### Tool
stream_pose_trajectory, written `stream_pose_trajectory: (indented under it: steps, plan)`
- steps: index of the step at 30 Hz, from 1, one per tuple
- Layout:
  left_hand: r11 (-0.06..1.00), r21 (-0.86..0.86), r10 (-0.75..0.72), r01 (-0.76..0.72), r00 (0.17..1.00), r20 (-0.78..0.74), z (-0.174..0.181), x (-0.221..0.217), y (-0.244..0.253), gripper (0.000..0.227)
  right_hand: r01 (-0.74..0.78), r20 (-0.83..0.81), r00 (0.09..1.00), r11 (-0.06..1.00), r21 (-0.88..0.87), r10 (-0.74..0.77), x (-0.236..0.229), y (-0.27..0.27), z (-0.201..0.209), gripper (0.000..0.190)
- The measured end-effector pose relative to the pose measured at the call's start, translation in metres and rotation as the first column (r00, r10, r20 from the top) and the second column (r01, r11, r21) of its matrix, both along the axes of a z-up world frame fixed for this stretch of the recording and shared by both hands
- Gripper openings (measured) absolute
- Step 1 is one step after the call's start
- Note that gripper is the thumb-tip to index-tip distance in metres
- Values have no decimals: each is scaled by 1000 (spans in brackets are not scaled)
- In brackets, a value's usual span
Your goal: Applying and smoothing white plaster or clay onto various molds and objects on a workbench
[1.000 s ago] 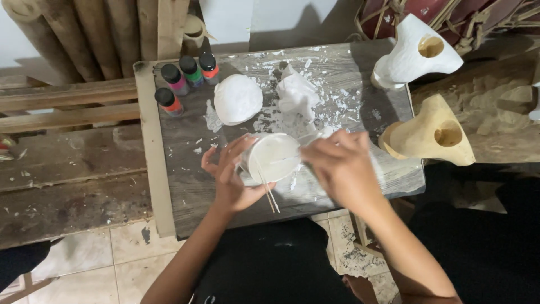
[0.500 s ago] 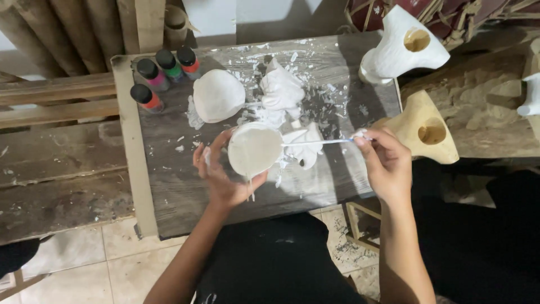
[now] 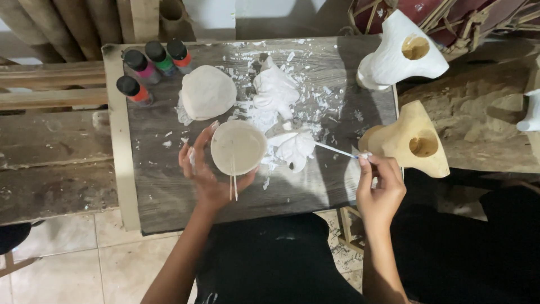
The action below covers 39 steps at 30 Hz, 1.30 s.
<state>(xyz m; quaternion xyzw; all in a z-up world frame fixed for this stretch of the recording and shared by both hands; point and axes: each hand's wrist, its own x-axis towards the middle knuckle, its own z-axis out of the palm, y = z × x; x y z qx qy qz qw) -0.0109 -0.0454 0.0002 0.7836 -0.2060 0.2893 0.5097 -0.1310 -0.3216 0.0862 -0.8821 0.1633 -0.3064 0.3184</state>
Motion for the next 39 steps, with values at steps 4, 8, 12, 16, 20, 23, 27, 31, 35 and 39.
stream_pose_trajectory:
  steps: [4,8,12,16,20,23,27,31,35,39]
  plan:
    - [1000,17,28,-26,989,-142,-3,-4,0,103,-13,-15,1000,994,-112,11,6,0,-2,4]
    - [999,-45,-21,19,999,-49,-7,-9,0,125,-22,0,1000,980,-200,22,6,0,-9,5]
    - [999,-46,-17,14,998,-68,-10,-15,1,124,-45,-9,999,973,-224,44,4,3,7,5]
    - [999,-45,0,-2,998,-59,-6,-19,0,130,-56,-8,998,965,-255,55,3,0,6,4]
    - [999,-12,35,-36,994,-106,-6,-24,-1,128,-89,5,996,960,-266,93,1,-2,10,5]
    - [999,-20,37,-39,993,-111,-10,-27,-1,129,-120,29,991,952,-282,133,1,-11,-13,5]
    - [997,-70,35,-42,994,-104,-11,-30,-5,136,-195,39,975,928,-317,219,11,0,4,6]
    - [996,-17,80,-82,992,-99,-21,-38,-2,135,-235,42,962,898,-372,269,12,-8,-12,7]
    - [993,-59,97,-104,989,-110,-14,-43,-5,137,-281,13,951,882,-379,308,13,-2,12,8]
    - [987,-2,156,-158,979,-133,-4,-49,-6,130,-282,-7,952,868,-408,306,3,-8,21,7]
